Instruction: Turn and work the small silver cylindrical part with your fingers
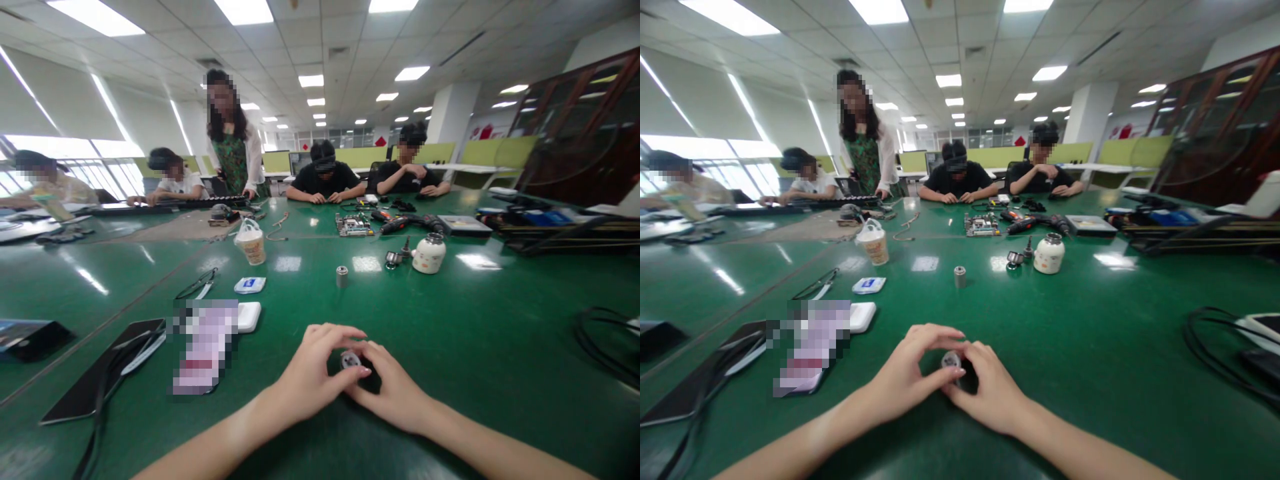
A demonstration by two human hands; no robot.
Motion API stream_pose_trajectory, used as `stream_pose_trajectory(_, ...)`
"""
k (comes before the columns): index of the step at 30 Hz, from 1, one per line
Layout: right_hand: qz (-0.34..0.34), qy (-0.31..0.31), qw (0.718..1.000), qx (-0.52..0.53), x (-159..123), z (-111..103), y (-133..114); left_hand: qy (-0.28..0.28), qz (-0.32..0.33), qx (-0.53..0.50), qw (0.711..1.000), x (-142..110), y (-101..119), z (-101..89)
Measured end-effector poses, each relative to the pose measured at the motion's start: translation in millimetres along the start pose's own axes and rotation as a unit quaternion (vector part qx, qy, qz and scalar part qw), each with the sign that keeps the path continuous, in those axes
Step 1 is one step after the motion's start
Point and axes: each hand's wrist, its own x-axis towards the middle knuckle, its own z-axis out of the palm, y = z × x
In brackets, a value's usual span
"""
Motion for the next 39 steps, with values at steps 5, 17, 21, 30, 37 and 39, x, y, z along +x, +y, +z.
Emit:
stream_pose_trajectory(5, 0.014, -0.004, 1.0, -0.004, 0.8, -1.8, -3.0, 0.038, -0.029, 0.045, 0.998, 3.9, -3.9, -2.9)
stream_pose_trajectory(17, 0.013, 0.0, 1.0, -0.014, 0.2, -0.2, -0.6, 0.033, -0.019, 0.004, 0.999, -0.1, -4.2, 1.4)
stream_pose_trajectory(21, 0.016, 0.001, 1.0, -0.017, 0.6, -1.0, -4.0, 0.052, -0.034, 0.025, 0.998, 1.8, -5.6, 0.5)
stream_pose_trajectory(30, -0.003, 0.031, 0.997, -0.069, -1.3, 5.1, -2.7, 0.061, -0.028, 0.001, 0.998, -8.4, -0.5, 5.8)
stream_pose_trajectory(37, -0.016, 0.052, 0.991, -0.118, -6.1, 5.4, -14.8, 0.087, -0.041, -0.028, 0.995, -10.6, 0.6, 8.4)
stream_pose_trajectory(39, -0.008, 0.055, 0.991, -0.124, -8.6, 6.0, -21.3, 0.099, -0.047, -0.037, 0.993, -12.3, 2.3, 8.6)
